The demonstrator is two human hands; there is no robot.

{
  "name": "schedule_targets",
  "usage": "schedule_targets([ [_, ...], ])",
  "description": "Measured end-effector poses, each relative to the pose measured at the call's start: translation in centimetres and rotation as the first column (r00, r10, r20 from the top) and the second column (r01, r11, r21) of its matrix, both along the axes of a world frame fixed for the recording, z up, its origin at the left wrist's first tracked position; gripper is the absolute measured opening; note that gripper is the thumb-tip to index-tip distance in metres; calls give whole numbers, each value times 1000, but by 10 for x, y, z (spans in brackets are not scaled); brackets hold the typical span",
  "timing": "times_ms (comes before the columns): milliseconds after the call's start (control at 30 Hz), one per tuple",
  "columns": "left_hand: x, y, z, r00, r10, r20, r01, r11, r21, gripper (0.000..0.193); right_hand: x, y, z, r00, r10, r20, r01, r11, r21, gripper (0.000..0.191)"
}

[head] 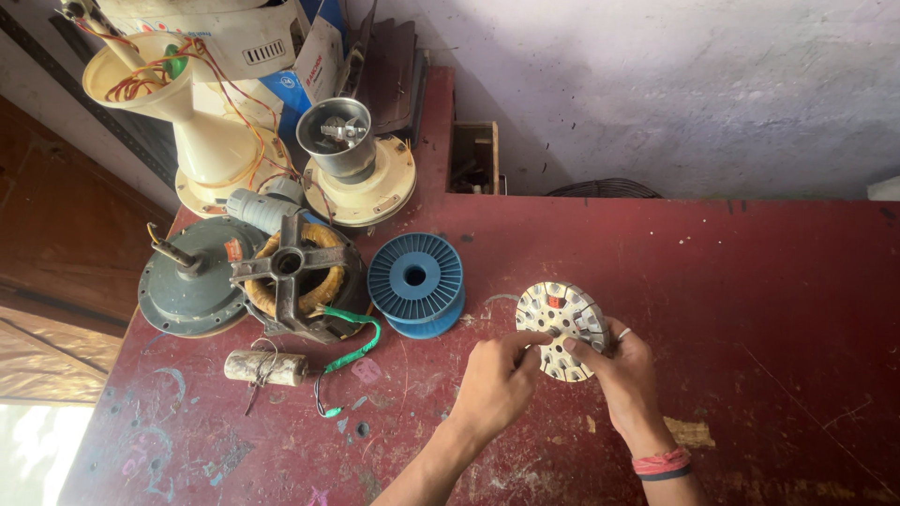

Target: The person winds enameled copper wire by hand through the slots of a circular motor armature disc on a workbench, repeatedly feeding and pressing the wire around the disc. They briefly lift and reposition the wire spool, then continue winding and adjusting the wire in the slots.

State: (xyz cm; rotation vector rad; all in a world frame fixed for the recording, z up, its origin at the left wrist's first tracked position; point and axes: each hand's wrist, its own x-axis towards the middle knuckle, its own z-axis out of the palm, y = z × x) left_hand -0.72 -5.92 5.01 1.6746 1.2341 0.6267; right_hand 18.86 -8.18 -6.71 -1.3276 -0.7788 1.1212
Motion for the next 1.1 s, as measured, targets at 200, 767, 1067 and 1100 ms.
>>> schedule_targets([
  [200,-13,-6,-4,1000,-16,-20,16,1000,2,30,0,1,4,999,-19,-51,18,1000,-24,47],
  [767,-27,-19,5,1000,6,-2,-6,993,-117,33,-6,-6,-3,976,-140,-168,168,971,169,31],
  [1067,-40,-24,4,998,1,-65,-11,988,-155,31,-6,-8,0,985,-168,-30,171,975,145,26],
  [1100,-40,-25,4,998,-5,-57,-4,990,-141,31,-6,-8,1,985,-169,-11,169,975,142,26],
])
